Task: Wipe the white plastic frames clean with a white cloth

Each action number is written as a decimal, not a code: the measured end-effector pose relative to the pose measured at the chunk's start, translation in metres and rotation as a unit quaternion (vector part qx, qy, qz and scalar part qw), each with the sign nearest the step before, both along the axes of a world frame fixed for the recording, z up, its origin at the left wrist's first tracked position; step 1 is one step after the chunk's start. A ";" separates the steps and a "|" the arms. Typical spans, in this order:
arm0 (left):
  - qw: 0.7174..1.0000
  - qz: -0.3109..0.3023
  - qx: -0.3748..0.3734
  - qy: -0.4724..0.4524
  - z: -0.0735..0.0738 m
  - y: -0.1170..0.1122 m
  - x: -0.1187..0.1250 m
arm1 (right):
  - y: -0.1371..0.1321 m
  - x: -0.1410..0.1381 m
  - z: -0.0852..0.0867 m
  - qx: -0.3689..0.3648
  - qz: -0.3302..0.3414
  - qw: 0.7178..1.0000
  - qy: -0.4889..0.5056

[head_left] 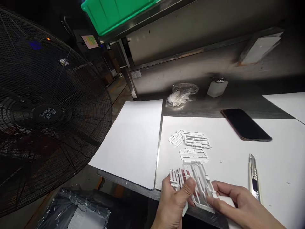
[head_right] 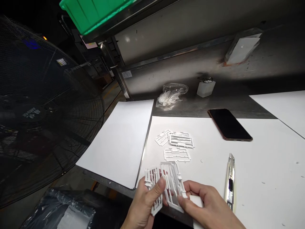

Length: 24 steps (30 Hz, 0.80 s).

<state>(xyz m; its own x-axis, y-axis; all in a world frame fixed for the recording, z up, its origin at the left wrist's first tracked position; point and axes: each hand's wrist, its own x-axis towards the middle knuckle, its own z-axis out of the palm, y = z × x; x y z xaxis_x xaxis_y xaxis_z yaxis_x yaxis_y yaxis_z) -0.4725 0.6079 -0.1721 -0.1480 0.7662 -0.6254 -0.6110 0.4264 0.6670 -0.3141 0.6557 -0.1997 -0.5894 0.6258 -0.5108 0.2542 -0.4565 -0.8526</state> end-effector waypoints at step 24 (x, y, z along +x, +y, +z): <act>0.999 -0.003 0.029 -0.039 0.016 0.002 0.006 | -0.013 0.005 0.006 -0.094 -0.056 0.992 0.060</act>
